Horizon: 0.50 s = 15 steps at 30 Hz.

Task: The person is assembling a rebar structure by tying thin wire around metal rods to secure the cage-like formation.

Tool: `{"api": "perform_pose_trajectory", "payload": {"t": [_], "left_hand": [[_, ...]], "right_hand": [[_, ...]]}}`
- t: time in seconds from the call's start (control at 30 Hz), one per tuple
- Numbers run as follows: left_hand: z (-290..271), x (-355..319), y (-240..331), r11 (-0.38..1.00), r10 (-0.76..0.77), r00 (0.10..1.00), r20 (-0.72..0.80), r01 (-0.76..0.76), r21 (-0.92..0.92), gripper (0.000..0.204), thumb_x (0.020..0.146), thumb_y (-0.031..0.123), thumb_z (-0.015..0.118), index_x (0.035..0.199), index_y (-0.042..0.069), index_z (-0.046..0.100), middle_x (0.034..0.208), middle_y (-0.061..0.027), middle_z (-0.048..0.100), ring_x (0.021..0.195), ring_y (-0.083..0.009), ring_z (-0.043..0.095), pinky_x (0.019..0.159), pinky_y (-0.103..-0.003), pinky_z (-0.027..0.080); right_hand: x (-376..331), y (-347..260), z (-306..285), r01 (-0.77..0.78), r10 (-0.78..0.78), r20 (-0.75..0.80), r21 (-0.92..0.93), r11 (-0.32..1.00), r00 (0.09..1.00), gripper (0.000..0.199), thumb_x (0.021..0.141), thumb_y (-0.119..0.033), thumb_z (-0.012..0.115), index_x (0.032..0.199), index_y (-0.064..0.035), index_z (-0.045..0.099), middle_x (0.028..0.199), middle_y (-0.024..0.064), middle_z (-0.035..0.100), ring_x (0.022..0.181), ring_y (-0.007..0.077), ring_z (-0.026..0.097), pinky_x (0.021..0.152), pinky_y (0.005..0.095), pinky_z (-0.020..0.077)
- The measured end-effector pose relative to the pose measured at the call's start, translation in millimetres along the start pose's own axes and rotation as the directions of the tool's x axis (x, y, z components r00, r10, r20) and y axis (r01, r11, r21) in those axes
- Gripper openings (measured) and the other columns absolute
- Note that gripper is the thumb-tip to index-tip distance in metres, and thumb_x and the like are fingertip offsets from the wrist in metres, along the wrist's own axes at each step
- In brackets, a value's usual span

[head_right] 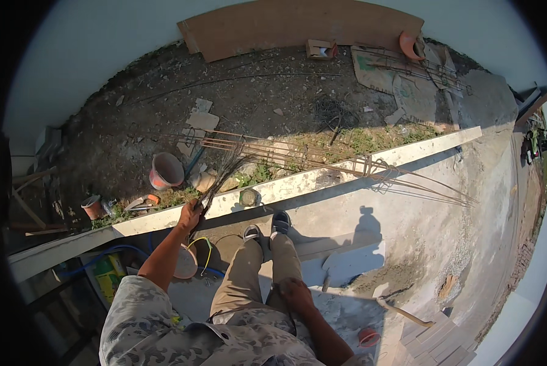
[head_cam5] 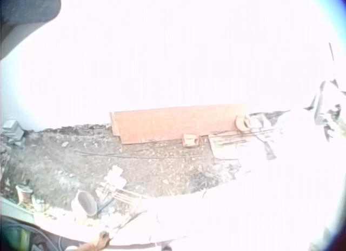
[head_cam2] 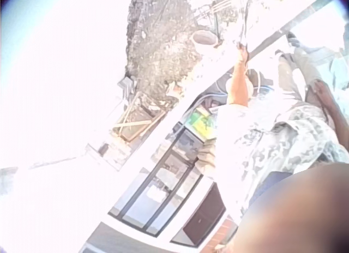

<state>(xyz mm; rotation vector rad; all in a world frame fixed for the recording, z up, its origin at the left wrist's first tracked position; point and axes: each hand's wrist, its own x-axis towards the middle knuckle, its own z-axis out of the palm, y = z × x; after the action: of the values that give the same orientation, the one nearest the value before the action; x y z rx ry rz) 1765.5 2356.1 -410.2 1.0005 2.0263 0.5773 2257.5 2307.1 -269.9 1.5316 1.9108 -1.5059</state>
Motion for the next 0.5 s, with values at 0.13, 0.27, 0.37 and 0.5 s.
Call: {"api": "perform_pose_trajectory", "payload": {"t": [0.13, 0.27, 0.37, 0.5], "left_hand": [[-56.9, -48.1, 129.3, 0.796, -0.032, 0.993, 0.118, 0.097, -0.598, 0.011, 0.097, 0.015, 0.058, 0.098, 0.004, 0.060, 0.082, 0.0004, 0.060, 0.067, -0.0094, 0.056, 0.062, -0.027, 0.048], [-84.6, -74.4, 236.0, 0.674, 0.003, 0.989, 0.146, 0.105, -0.731, 0.020, 0.097, 0.012, 0.059, 0.114, 0.003, 0.063, 0.088, -0.0016, 0.065, 0.072, -0.0130, 0.065, 0.064, -0.029, 0.052], [-97.3, -78.4, 303.1, 0.582, 0.123, 0.984, 0.131, 0.036, -0.813, 0.027, 0.097, 0.012, 0.060, 0.123, 0.004, 0.062, 0.094, -0.0022, 0.066, 0.079, -0.0128, 0.065, 0.072, -0.032, 0.056], [-110.8, -90.3, 411.7, 0.431, 0.216, 0.962, 0.169, 0.061, -0.900, 0.030, 0.097, 0.012, 0.059, 0.127, 0.007, 0.058, 0.098, -0.0034, 0.066, 0.083, -0.0160, 0.066, 0.073, -0.033, 0.056]], "right_hand": [[5.8, -19.1, -43.8, 0.172, -0.136, -0.170, 0.222, 0.960, 0.976, 0.046, 0.086, -0.029, 0.068, 0.124, -0.0033, 0.061, 0.119, 0.0239, 0.063, 0.114, 0.0406, 0.059, 0.099, 0.0447, 0.0461], [24.9, -90.9, -102.0, 0.304, -0.165, -0.387, 0.330, 0.894, 0.907, 0.035, 0.086, -0.017, 0.071, 0.117, -0.0029, 0.064, 0.110, 0.0178, 0.069, 0.099, 0.0309, 0.068, 0.085, 0.0368, 0.0526], [29.4, -162.1, -147.7, 0.439, -0.235, -0.439, 0.452, 0.776, 0.867, 0.030, 0.090, -0.015, 0.069, 0.116, -0.0019, 0.065, 0.102, 0.0123, 0.071, 0.090, 0.0176, 0.067, 0.080, 0.0310, 0.0527], [-1.5, -237.4, -196.2, 0.554, -0.307, -0.515, 0.439, 0.708, 0.800, 0.024, 0.091, -0.014, 0.068, 0.111, -0.0007, 0.066, 0.095, 0.0080, 0.070, 0.087, 0.0123, 0.065, 0.075, 0.0286, 0.0520]]}}
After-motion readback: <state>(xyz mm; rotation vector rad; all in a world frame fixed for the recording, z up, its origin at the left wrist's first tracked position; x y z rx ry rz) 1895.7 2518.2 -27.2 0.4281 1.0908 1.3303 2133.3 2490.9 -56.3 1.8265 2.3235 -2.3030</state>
